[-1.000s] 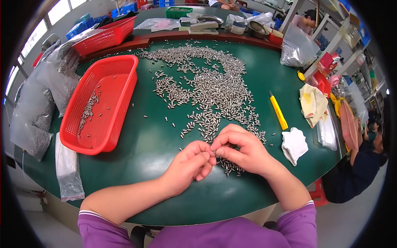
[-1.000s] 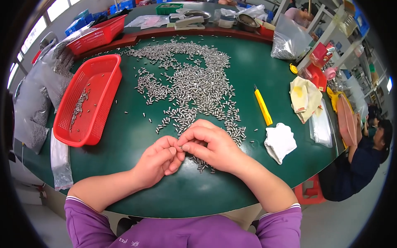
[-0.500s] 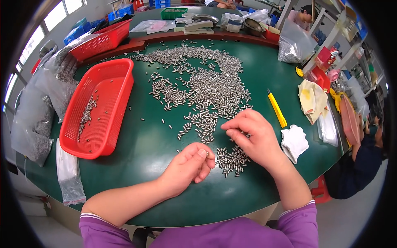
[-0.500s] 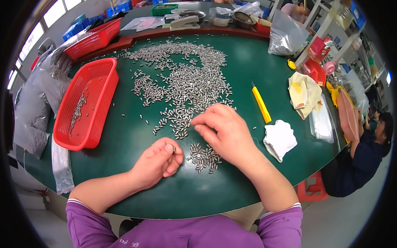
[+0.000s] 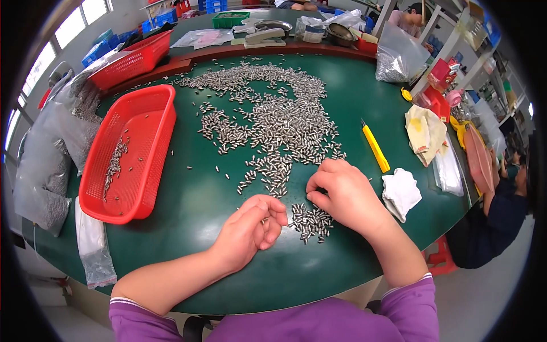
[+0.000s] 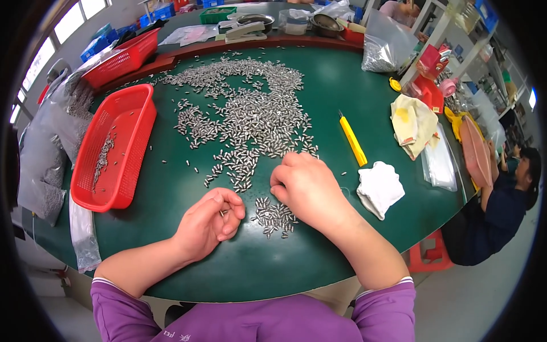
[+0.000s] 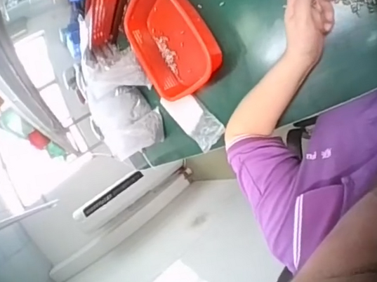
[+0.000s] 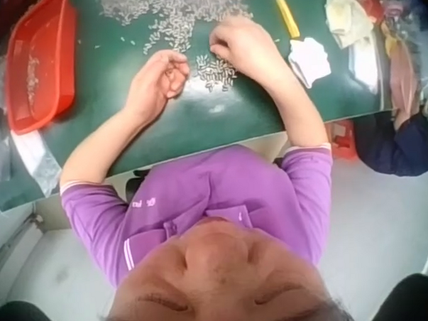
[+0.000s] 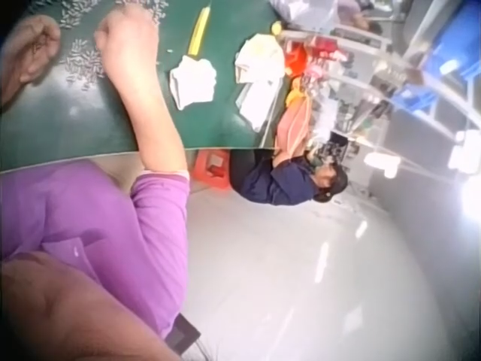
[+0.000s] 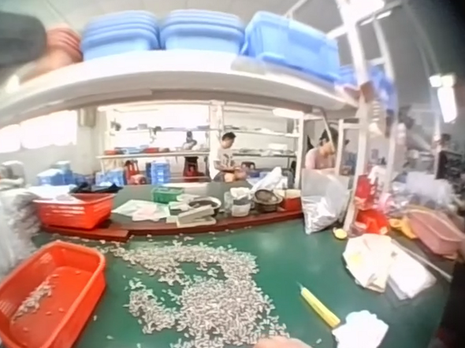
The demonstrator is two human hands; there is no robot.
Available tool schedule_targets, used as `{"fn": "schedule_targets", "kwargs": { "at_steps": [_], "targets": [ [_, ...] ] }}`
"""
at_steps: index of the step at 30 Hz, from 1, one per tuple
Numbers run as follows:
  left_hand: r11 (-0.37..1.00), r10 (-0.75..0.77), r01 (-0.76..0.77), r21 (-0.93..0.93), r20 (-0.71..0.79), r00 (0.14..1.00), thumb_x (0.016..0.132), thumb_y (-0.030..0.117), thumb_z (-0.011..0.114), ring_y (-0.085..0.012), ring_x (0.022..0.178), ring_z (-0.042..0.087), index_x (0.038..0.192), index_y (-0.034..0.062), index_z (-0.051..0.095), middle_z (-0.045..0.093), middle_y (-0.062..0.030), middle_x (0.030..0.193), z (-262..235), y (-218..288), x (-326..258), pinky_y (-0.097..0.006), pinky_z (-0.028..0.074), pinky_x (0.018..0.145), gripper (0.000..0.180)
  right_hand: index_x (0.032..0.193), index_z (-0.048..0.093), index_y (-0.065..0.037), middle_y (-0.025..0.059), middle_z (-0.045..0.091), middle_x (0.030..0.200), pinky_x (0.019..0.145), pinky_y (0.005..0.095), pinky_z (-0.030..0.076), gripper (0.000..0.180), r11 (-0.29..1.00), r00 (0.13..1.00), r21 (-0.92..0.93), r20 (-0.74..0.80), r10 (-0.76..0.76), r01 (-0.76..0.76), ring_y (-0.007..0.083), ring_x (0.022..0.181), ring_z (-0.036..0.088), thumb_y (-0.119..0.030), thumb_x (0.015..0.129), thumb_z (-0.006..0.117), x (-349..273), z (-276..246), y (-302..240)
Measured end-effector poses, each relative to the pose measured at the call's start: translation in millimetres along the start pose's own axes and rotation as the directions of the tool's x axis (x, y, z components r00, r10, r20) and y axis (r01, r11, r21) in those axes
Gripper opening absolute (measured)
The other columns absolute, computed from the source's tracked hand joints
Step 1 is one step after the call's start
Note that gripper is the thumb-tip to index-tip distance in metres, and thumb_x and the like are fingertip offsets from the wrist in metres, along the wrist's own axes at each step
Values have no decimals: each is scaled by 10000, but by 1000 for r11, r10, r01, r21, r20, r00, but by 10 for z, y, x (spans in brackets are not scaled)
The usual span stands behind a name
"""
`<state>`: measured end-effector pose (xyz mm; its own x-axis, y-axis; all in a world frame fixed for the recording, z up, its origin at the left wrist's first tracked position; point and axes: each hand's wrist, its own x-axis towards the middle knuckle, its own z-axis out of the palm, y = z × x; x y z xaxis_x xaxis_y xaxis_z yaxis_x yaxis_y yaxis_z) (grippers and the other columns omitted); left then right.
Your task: The worker is inspecting and sorting small silver metal components on a green workbench, using a yellow tool and a cloth.
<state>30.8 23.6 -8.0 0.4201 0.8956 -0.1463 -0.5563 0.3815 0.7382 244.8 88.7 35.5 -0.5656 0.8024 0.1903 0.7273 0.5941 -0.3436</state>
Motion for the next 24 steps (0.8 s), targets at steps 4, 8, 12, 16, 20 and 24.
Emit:
{"fn": "schedule_targets", "kwargs": {
  "at_steps": [4, 8, 12, 16, 20, 24],
  "targets": [
    [999, 9, -8, -43, 15, 1000, 1018, 267, 349, -134, 654, 441, 1090, 34, 517, 559, -97, 932, -15, -16, 10, -242, 352, 538, 296, 799, 635, -85, 58, 559, 819, 736, 379, 469, 101, 995, 997, 68, -49, -65, 69, 263, 836, 561, -89, 732, 711, 35, 46, -32],
    [999, -33, 34, -39, 39, 999, 1016, 260, 353, -128, 662, 470, 1094, 43, 496, 556, -84, 942, -19, 3, 16, -243, 353, 538, 272, 857, 650, -76, 43, 581, 865, 742, 321, 470, 89, 875, 990, 466, -104, -95, 133, 208, 869, 569, -87, 788, 705, 67, 78, -152],
    [998, -36, 38, -41, 28, 999, 1005, 224, 400, -114, 640, 470, 1052, 57, 490, 564, -64, 918, -5, -7, 8, -233, 351, 525, 195, 897, 675, -82, 50, 608, 880, 766, 325, 485, 86, 806, 993, 580, -42, -113, 116, 215, 868, 589, -113, 819, 692, 67, 122, -218],
    [999, -50, 50, 9, 22, 998, 987, 173, 458, -85, 614, 460, 1029, 71, 481, 569, -41, 887, 5, 0, 10, -216, 348, 507, 112, 922, 703, -83, 43, 621, 871, 737, 296, 494, 110, 750, 997, 657, -17, -81, 72, 181, 848, 602, -110, 815, 709, 54, 143, -189],
    [997, -60, 60, 56, 8, 998, 986, 175, 484, -71, 618, 459, 1032, 74, 481, 568, -34, 888, 14, -3, 5, -207, 354, 511, 110, 941, 717, -80, 39, 626, 867, 724, 285, 499, 134, 714, 996, 698, 2, -87, 61, 171, 836, 612, -96, 808, 717, 43, 146, -191],
    [995, -44, 40, 89, 44, 998, 988, 173, 489, -68, 620, 458, 1036, 78, 483, 564, -31, 888, 2, -24, 8, -202, 358, 516, 107, 942, 718, -76, 42, 623, 863, 722, 288, 499, 133, 732, 989, 667, -47, -143, 137, 178, 831, 614, -88, 810, 711, 38, 133, -215]
  ]
}}
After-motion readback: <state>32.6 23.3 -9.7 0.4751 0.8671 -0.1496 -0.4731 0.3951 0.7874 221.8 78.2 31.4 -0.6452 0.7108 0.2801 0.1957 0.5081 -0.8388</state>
